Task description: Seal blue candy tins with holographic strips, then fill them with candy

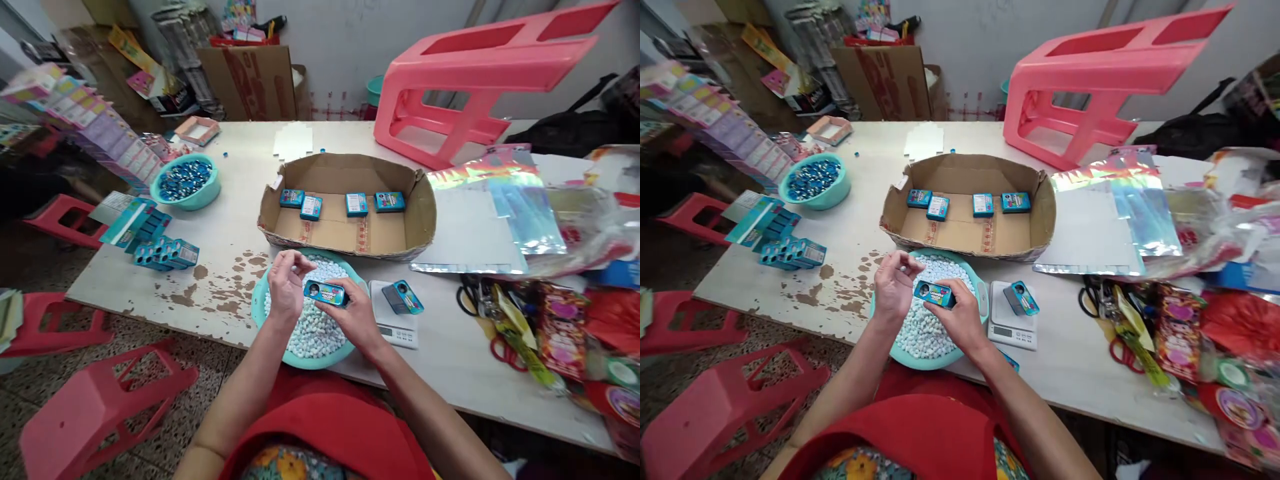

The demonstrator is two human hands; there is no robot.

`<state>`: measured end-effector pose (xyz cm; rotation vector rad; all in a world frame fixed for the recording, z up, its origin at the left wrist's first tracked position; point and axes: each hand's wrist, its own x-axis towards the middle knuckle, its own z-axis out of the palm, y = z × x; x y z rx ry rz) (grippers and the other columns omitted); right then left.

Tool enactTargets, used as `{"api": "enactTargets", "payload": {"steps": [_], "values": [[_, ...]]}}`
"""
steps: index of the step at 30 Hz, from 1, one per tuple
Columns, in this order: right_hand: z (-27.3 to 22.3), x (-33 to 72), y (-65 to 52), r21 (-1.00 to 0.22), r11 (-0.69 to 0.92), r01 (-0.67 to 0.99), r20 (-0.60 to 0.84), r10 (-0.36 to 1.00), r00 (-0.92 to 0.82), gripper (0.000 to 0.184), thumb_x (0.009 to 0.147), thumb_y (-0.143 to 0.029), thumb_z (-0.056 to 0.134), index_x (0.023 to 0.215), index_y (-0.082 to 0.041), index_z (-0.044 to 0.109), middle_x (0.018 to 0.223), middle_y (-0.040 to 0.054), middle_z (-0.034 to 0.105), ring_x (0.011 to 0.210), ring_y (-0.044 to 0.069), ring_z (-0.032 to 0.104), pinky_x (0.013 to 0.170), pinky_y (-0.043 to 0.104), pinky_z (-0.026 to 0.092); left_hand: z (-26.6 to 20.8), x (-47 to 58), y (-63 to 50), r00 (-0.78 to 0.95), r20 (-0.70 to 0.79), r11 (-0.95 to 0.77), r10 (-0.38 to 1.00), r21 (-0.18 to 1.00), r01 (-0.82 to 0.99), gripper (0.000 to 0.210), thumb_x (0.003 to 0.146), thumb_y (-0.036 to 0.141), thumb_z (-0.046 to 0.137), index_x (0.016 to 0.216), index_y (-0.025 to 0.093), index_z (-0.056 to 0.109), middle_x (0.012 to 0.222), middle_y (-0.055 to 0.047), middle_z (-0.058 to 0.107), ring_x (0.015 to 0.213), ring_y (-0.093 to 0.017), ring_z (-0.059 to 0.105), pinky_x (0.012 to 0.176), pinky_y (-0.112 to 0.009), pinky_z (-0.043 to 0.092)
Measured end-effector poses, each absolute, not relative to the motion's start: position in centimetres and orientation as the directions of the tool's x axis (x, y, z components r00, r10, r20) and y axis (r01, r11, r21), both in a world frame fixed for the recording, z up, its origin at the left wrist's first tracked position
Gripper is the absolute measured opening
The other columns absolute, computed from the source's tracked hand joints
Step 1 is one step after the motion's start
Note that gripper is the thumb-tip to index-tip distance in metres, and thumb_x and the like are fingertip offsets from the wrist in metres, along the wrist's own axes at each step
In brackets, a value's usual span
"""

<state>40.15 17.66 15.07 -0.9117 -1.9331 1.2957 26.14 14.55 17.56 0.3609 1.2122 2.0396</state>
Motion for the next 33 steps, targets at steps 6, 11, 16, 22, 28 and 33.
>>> {"api": "enactTargets", "payload": {"steps": [6, 11, 16, 22, 28, 33], "values": [[16.3, 43.8, 17.4, -0.959, 0.228, 0.168, 0.125, 0.872, -0.473, 0.036, 0.07, -0.035, 0.076, 0.101, -0.023, 0.062, 0.099, 0.0048, 0.063, 0.091, 0.021, 0.06, 0.081, 0.034, 0.048, 10.7, 25.2, 14.1, -0.617, -0.013, 0.148, 0.787, 0.974, 0.169, 0.026, 0.088, 0.04, 0.043, 0.089, 0.019, 0.06, 0.092, -0.006, 0.062, 0.093, -0.02, 0.058, 0.092, -0.041, 0.043], [15.6, 45.8, 17.7, -0.938, 0.21, 0.275, 0.113, 0.936, -0.332, 0.035, 0.07, -0.034, 0.075, 0.1, -0.022, 0.062, 0.096, 0.0041, 0.062, 0.088, 0.02, 0.06, 0.08, 0.034, 0.049, 6.2, 29.2, 13.2, -0.172, 0.068, 0.099, 0.983, 0.596, 0.797, 0.037, 0.085, 0.043, 0.05, 0.118, 0.026, 0.056, 0.134, -0.008, 0.047, 0.128, -0.028, 0.034, 0.108, -0.052, 0.022], [15.8, 46.6, 17.1, -0.936, 0.17, 0.308, 0.098, 0.967, -0.236, 0.036, 0.069, -0.035, 0.075, 0.1, -0.022, 0.061, 0.096, 0.0037, 0.062, 0.086, 0.02, 0.06, 0.077, 0.033, 0.05, 5.0, 29.8, 12.7, -0.107, 0.077, 0.07, 0.991, 0.374, 0.925, 0.032, 0.085, 0.04, 0.051, 0.111, 0.025, 0.061, 0.133, -0.01, 0.046, 0.118, -0.03, 0.041, 0.1, -0.051, 0.03], [13.9, 45.4, 16.9, -0.925, 0.149, 0.35, 0.023, 0.94, -0.339, 0.035, 0.071, -0.041, 0.072, 0.098, -0.021, 0.061, 0.092, 0.0045, 0.063, 0.084, 0.021, 0.06, 0.077, 0.035, 0.05, 3.8, 26.9, 13.5, -0.32, 0.064, 0.262, 0.945, 0.436, 0.861, 0.017, 0.083, 0.033, 0.053, 0.085, 0.02, 0.064, 0.101, -0.013, 0.059, 0.093, -0.027, 0.05, 0.077, -0.035, 0.041], [13.5, 44.7, 16.8, -0.897, 0.246, 0.368, 0.092, 0.917, -0.389, 0.032, 0.074, -0.041, 0.07, 0.097, -0.022, 0.06, 0.094, 0.0048, 0.063, 0.089, 0.022, 0.06, 0.079, 0.035, 0.048, 6.2, 26.3, 13.8, -0.662, -0.105, 0.32, 0.742, 0.923, 0.213, 0.018, 0.073, 0.034, 0.062, 0.067, 0.018, 0.056, 0.068, 0.001, 0.053, 0.063, -0.012, 0.049, 0.056, -0.02, 0.038], [13.1, 42.8, 16.7, -0.838, 0.369, 0.402, 0.14, 0.857, -0.497, 0.028, 0.076, -0.036, 0.068, 0.098, -0.021, 0.06, 0.095, 0.0065, 0.063, 0.092, 0.024, 0.059, 0.08, 0.036, 0.048, 12.1, 27.9, 13.6, -0.612, -0.346, 0.05, 0.711, 0.893, -0.447, 0.027, 0.072, 0.041, 0.064, 0.075, 0.018, 0.05, 0.067, 0.004, 0.052, 0.046, -0.007, 0.045, 0.038, -0.016, 0.028]]}}
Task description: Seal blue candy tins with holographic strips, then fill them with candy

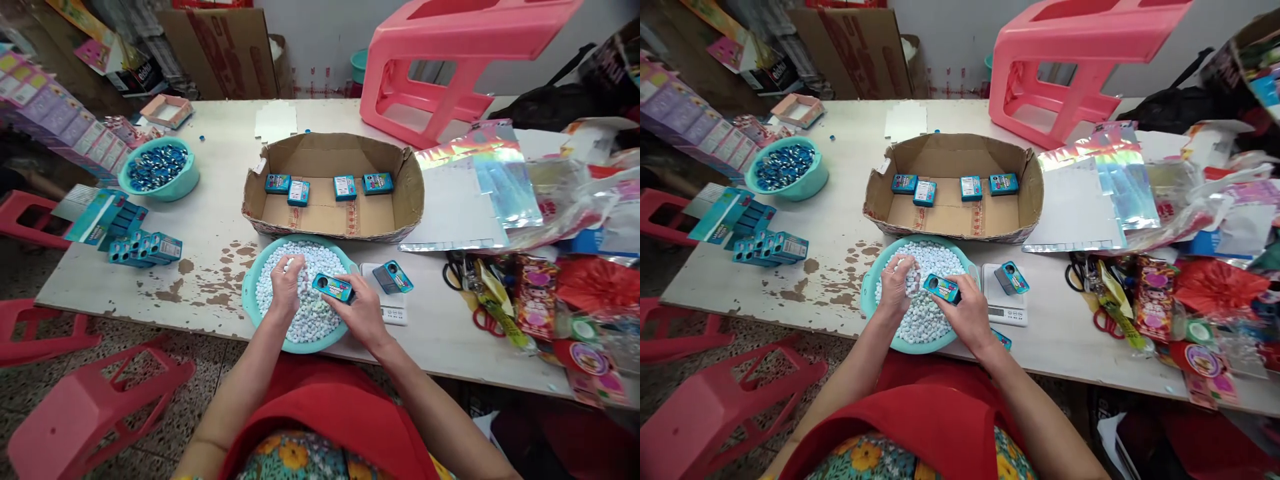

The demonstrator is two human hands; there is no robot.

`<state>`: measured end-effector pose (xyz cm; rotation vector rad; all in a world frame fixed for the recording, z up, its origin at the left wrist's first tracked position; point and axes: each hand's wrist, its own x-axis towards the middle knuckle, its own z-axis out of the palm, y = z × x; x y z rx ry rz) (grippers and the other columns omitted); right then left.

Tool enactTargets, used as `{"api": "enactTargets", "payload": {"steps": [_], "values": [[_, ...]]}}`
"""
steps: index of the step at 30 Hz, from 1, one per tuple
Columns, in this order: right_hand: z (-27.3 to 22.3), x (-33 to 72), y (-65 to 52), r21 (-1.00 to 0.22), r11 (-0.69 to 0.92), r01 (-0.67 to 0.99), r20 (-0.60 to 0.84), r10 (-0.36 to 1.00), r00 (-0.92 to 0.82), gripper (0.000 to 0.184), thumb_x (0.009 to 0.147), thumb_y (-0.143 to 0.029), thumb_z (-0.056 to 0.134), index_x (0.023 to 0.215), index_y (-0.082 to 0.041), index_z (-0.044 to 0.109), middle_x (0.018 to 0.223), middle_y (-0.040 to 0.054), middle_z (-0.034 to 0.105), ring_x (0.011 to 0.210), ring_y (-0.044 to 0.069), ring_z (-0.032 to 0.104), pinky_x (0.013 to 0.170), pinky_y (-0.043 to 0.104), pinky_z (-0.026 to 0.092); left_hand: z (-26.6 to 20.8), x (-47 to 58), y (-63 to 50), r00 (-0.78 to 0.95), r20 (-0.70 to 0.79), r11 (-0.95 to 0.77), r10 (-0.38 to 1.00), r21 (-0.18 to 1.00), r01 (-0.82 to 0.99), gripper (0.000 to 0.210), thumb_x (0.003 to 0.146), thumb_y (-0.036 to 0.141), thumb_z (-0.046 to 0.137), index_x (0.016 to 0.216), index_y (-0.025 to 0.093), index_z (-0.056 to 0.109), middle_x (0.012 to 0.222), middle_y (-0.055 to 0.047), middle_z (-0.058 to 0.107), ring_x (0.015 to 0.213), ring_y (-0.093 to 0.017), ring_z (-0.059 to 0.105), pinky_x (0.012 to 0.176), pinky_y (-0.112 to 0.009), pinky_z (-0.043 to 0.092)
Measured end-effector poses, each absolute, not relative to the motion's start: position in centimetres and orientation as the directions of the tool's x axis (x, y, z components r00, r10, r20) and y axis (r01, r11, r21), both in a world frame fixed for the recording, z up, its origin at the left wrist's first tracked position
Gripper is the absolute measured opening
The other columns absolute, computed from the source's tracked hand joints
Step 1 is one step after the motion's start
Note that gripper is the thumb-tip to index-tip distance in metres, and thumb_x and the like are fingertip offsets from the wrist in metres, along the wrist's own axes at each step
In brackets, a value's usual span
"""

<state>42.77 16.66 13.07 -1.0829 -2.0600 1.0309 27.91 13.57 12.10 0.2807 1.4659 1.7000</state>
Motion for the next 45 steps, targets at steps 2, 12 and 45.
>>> {"api": "enactTargets", "payload": {"steps": [2, 12, 45], "values": [[12.8, 41.8, 16.5, -0.811, 0.41, 0.417, 0.133, 0.823, -0.552, 0.028, 0.076, -0.032, 0.068, 0.1, -0.021, 0.059, 0.094, 0.0068, 0.063, 0.091, 0.024, 0.06, 0.079, 0.037, 0.047, 13.6, 28.5, 13.7, -0.65, -0.307, -0.087, 0.696, 0.862, -0.5, 0.026, 0.072, 0.038, 0.065, 0.075, 0.018, 0.049, 0.068, 0.004, 0.053, 0.049, -0.007, 0.05, 0.042, -0.017, 0.035], [13.3, 40.4, 17.2, -0.816, 0.423, 0.393, 0.104, 0.777, -0.62, 0.028, 0.075, -0.031, 0.07, 0.1, -0.023, 0.059, 0.095, 0.0059, 0.063, 0.091, 0.025, 0.06, 0.079, 0.038, 0.048, 14.1, 27.9, 14.5, -0.747, -0.305, -0.23, 0.59, 0.824, -0.518, 0.025, 0.074, 0.037, 0.064, 0.079, 0.017, 0.05, 0.074, 0.001, 0.061, 0.052, -0.009, 0.057, 0.055, -0.023, 0.048], [14.7, 39.4, 18.1, -0.873, 0.373, 0.316, 0.126, 0.796, -0.593, 0.024, 0.073, -0.028, 0.071, 0.094, -0.024, 0.06, 0.089, 0.0035, 0.061, 0.085, 0.023, 0.059, 0.074, 0.035, 0.047, 16.4, 27.5, 15.9, -0.776, -0.195, -0.229, 0.6, 0.887, -0.4, 0.036, 0.079, 0.048, 0.063, 0.068, 0.016, 0.048, 0.053, 0.005, 0.045, 0.046, -0.008, 0.05, 0.046, -0.019, 0.041]]}}
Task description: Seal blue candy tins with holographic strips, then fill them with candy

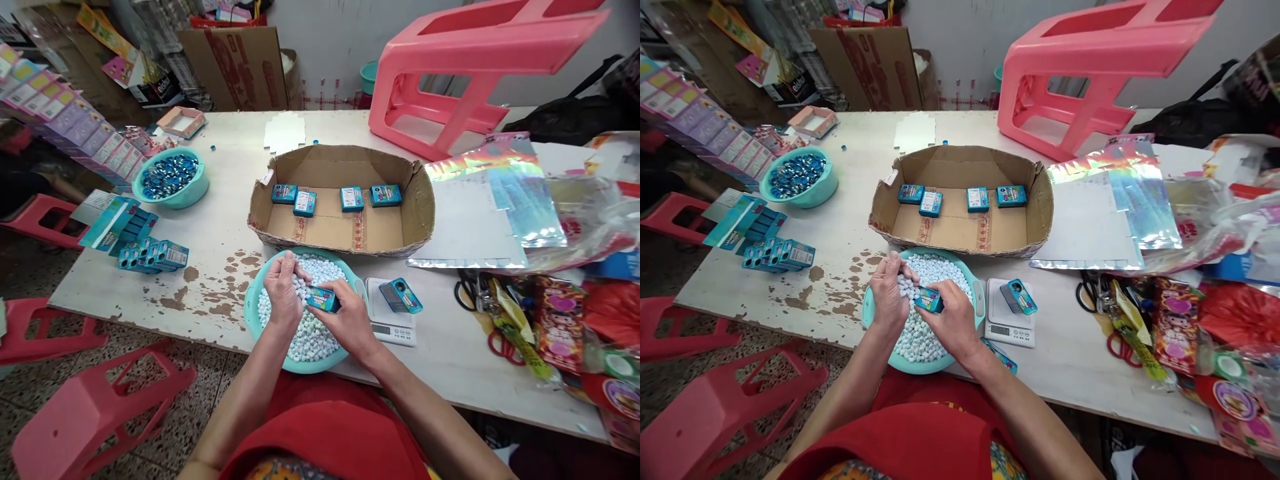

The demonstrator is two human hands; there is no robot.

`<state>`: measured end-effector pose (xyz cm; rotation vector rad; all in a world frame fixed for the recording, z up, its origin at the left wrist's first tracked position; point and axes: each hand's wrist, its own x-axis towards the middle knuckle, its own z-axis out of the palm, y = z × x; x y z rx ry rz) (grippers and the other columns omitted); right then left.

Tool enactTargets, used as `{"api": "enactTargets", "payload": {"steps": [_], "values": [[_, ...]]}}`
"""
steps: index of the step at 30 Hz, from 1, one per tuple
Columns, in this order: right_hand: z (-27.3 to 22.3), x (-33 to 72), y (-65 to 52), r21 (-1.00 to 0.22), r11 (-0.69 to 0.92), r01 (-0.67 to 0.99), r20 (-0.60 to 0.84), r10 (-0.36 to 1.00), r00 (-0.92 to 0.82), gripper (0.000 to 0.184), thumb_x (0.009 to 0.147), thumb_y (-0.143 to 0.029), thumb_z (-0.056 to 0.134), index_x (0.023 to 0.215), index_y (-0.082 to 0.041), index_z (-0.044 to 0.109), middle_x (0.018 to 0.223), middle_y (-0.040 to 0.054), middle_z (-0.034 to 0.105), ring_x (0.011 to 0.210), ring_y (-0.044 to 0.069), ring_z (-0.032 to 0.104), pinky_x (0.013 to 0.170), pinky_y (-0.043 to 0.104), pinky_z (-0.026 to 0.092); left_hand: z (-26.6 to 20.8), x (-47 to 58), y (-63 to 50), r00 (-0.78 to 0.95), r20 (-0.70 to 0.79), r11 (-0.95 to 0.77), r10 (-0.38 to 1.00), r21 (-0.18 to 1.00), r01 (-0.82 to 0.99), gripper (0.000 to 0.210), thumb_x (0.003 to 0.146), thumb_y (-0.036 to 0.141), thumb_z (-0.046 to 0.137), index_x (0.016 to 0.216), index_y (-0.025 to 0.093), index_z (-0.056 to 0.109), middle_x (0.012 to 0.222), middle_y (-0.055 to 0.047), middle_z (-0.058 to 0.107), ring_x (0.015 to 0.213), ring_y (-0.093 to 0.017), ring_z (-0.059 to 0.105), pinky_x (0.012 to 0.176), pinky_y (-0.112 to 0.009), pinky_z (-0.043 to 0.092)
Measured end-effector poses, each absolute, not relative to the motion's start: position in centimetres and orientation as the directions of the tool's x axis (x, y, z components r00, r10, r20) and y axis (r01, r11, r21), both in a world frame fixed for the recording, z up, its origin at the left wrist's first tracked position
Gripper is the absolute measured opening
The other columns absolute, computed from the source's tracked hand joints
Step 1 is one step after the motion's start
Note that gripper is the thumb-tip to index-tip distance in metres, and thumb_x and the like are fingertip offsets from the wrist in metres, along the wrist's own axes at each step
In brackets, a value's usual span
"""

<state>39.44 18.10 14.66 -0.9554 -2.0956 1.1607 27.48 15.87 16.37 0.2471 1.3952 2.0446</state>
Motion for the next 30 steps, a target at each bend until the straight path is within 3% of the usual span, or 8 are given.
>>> {"api": "enactTargets", "payload": {"steps": [12, 17, 23, 30], "values": [[13.7, 39.3, 17.5, -0.893, 0.344, 0.289, 0.124, 0.807, -0.578, 0.029, 0.07, -0.024, 0.075, 0.096, -0.023, 0.061, 0.09, 0.0033, 0.062, 0.087, 0.022, 0.059, 0.076, 0.033, 0.046, 15.6, 27.5, 15.8, -0.758, -0.174, -0.198, 0.628, 0.907, -0.373, 0.038, 0.08, 0.05, 0.061, 0.066, 0.016, 0.05, 0.049, 0.005, 0.043, 0.042, -0.006, 0.045, 0.041, -0.017, 0.036], [13.4, 39.3, 17.5, -0.91, 0.315, 0.27, 0.111, 0.812, -0.572, 0.029, 0.068, -0.02, 0.075, 0.093, -0.022, 0.061, 0.089, 0.0025, 0.062, 0.086, 0.021, 0.059, 0.076, 0.032, 0.046, 15.6, 27.7, 16.0, -0.743, -0.202, -0.152, 0.638, 0.913, -0.38, 0.04, 0.077, 0.051, 0.064, 0.064, 0.016, 0.049, 0.045, 0.008, 0.037, 0.034, -0.004, 0.036, 0.034, -0.016, 0.025], [12.6, 39.0, 17.4, -0.918, 0.292, 0.27, 0.094, 0.818, -0.567, 0.028, 0.068, -0.018, 0.074, 0.093, -0.021, 0.063, 0.088, 0.0022, 0.062, 0.085, 0.02, 0.058, 0.075, 0.031, 0.046, 14.8, 28.3, 16.5, -0.75, -0.178, -0.149, 0.636, 0.926, -0.346, 0.041, 0.077, 0.051, 0.064, 0.063, 0.016, 0.048, 0.048, 0.006, 0.041, 0.039, -0.004, 0.04, 0.037, -0.016, 0.031], [13.6, 40.1, 18.1, -0.938, 0.284, 0.2, 0.131, 0.823, -0.553, 0.029, 0.068, -0.021, 0.075, 0.093, -0.023, 0.062, 0.089, 0.0015, 0.061, 0.086, 0.02, 0.058, 0.077, 0.031, 0.045, 16.3, 28.7, 16.2, -0.773, -0.184, -0.232, 0.607, 0.89, -0.394, 0.041, 0.076, 0.05, 0.066, 0.064, 0.016, 0.045, 0.048, 0.008, 0.036, 0.036, -0.003, 0.034, 0.033, -0.016, 0.024]]}}
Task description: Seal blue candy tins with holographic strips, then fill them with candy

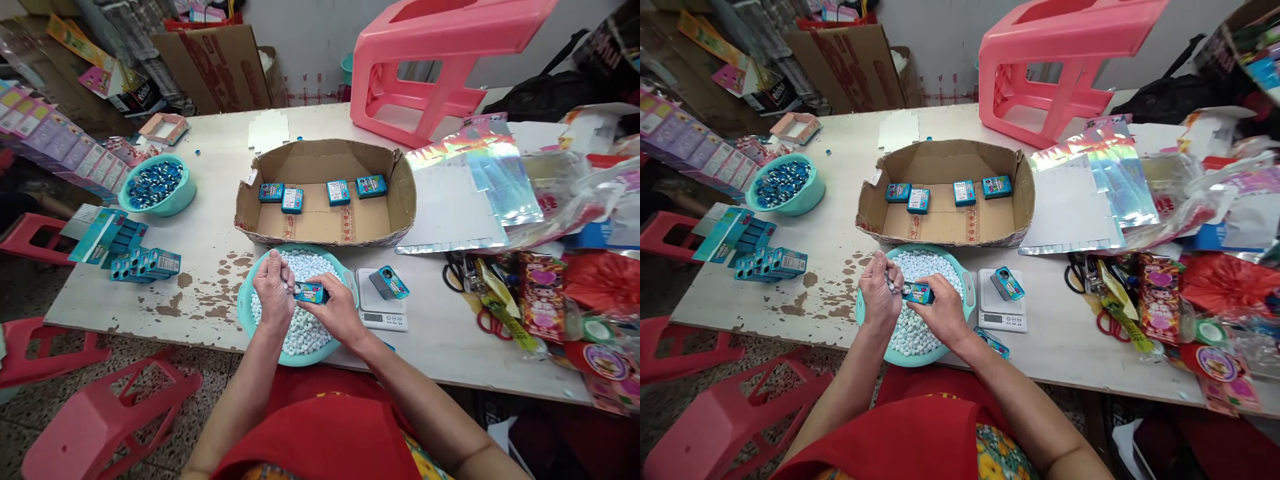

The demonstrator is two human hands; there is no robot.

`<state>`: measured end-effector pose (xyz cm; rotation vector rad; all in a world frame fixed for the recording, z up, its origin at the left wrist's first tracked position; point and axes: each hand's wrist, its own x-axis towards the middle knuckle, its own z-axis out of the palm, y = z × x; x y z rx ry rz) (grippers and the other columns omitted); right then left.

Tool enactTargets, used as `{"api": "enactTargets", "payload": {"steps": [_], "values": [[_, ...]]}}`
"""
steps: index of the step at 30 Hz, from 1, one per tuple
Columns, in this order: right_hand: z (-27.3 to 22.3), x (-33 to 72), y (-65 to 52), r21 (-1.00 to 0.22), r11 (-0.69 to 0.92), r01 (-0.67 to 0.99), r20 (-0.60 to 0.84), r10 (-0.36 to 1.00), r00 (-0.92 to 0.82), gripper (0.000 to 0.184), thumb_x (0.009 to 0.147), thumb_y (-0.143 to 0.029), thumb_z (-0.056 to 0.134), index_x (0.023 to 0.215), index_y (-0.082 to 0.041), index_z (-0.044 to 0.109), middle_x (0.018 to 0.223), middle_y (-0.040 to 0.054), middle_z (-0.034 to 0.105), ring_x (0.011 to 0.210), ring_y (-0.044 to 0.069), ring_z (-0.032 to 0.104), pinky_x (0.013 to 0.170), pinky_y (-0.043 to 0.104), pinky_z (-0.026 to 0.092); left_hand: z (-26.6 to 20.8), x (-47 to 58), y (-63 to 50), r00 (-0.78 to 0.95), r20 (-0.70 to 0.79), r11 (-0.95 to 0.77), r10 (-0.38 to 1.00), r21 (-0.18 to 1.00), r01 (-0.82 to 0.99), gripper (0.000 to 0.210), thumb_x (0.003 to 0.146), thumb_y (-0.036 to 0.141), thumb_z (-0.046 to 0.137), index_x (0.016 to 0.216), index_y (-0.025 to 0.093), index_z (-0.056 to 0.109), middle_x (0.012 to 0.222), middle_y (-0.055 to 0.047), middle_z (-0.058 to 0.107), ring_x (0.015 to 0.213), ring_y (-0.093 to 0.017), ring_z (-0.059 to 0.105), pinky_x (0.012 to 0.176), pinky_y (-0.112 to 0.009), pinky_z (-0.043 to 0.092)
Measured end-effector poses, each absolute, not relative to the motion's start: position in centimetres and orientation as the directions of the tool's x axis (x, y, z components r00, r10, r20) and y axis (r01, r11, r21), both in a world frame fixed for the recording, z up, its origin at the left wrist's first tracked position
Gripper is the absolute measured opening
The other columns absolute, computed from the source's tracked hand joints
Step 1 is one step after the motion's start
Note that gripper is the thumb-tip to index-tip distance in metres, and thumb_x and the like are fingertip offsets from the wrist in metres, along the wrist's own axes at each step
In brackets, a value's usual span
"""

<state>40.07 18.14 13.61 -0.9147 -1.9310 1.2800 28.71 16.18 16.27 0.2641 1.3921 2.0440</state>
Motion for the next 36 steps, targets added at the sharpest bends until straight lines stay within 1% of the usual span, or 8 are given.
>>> {"api": "enactTargets", "payload": {"steps": [9, 13, 16, 19, 24, 30, 34, 36], "values": [[12.3, 41.1, 18.3, -0.964, 0.198, 0.176, 0.073, 0.837, -0.543, 0.033, 0.063, -0.023, 0.078, 0.093, -0.022, 0.064, 0.089, 0.0013, 0.062, 0.086, 0.02, 0.059, 0.078, 0.032, 0.046, 15.6, 28.3, 16.5, -0.737, -0.188, -0.14, 0.649, 0.923, -0.358, 0.039, 0.074, 0.049, 0.066, 0.065, 0.018, 0.044, 0.05, 0.008, 0.035, 0.037, -0.004, 0.031, 0.035, -0.016, 0.023], [14.2, 46.0, 18.2, -0.991, 0.097, 0.095, 0.038, 0.87, -0.492, 0.036, 0.064, -0.031, 0.08, 0.095, -0.022, 0.064, 0.092, 0.0018, 0.062, 0.087, 0.019, 0.06, 0.079, 0.031, 0.048, 11.8, 26.1, 15.7, -0.682, -0.076, 0.164, 0.728, 0.984, 0.066, 0.034, 0.078, 0.05, 0.057, 0.068, 0.018, 0.054, 0.062, 0.001, 0.052, 0.057, -0.012, 0.052, 0.052, -0.023, 0.043], [15.5, 51.6, 18.0, -0.997, -0.008, 0.08, -0.036, 0.934, -0.355, 0.039, 0.064, -0.034, 0.079, 0.098, -0.022, 0.064, 0.096, 0.0022, 0.063, 0.086, 0.018, 0.061, 0.077, 0.03, 0.05, 8.3, 25.4, 15.0, -0.479, -0.044, 0.331, 0.877, 0.778, 0.534, 0.026, 0.073, 0.045, 0.061, 0.077, 0.019, 0.065, 0.091, -0.006, 0.064, 0.096, -0.024, 0.057, 0.089, -0.039, 0.044], [15.4, 57.3, 18.1, -0.989, -0.061, 0.138, -0.07, 0.996, -0.06, 0.041, 0.062, -0.034, 0.08, 0.097, -0.021, 0.063, 0.094, 0.002, 0.065, 0.083, 0.018, 0.062, 0.076, 0.03, 0.051, 7.2, 26.4, 15.1, -0.435, 0.041, 0.307, 0.899, 0.65, 0.695, 0.027, 0.08, 0.042, 0.054, 0.091, 0.021, 0.067, 0.105, -0.007, 0.063, 0.108, -0.026, 0.053, 0.1, -0.044, 0.037], [12.4, 63.9, 18.2, -0.957, -0.143, 0.25, -0.048, 0.935, 0.352, 0.05, 0.056, -0.039, 0.082, 0.098, -0.017, 0.065, 0.086, 0.0031, 0.067, 0.075, 0.018, 0.062, 0.073, 0.034, 0.051, 9.3, 30.5, 18.1, -0.282, 0.138, 0.105, 0.949, 0.706, 0.7, 0.022, 0.087, 0.035, 0.049, 0.093, 0.021, 0.065, 0.102, -0.005, 0.063, 0.1, -0.021, 0.057, 0.091, -0.036, 0.044], [9.6, 65.0, 16.4, -0.965, -0.199, 0.17, -0.109, 0.896, 0.431, 0.052, 0.055, -0.04, 0.081, 0.099, -0.018, 0.064, 0.085, 0.0044, 0.068, 0.072, 0.018, 0.062, 0.07, 0.034, 0.052, 9.7, 35.7, 22.4, 0.045, 0.188, -0.154, 0.981, 0.622, 0.768, 0.019, 0.085, 0.024, 0.053, 0.102, 0.021, 0.062, 0.109, -0.008, 0.06, 0.103, -0.021, 0.054, 0.092, -0.036, 0.043], [8.9, 64.6, 15.6, -0.958, -0.233, 0.167, -0.143, 0.893, 0.426, 0.051, 0.055, -0.041, 0.081, 0.098, -0.018, 0.064, 0.085, 0.0055, 0.067, 0.073, 0.019, 0.062, 0.069, 0.035, 0.052, 8.0, 38.5, 24.8, 0.322, 0.049, -0.303, 0.945, 0.495, 0.814, 0.054, 0.077, 0.014, 0.06, 0.127, 0.028, 0.048, 0.139, -0.009, 0.039, 0.126, -0.029, 0.036, 0.097, -0.044, 0.038], [8.6, 64.4, 15.5, -0.958, -0.235, 0.164, -0.148, 0.895, 0.42, 0.052, 0.056, -0.04, 0.081, 0.099, -0.017, 0.064, 0.086, 0.0058, 0.067, 0.074, 0.019, 0.061, 0.071, 0.036, 0.052, 7.1, 39.6, 25.9, 0.425, -0.055, -0.354, 0.904, 0.462, 0.813, 0.057, 0.076, 0.012, 0.059, 0.127, 0.033, 0.047, 0.14, -0.007, 0.037, 0.126, -0.029, 0.036, 0.094, -0.043, 0.04]]}}
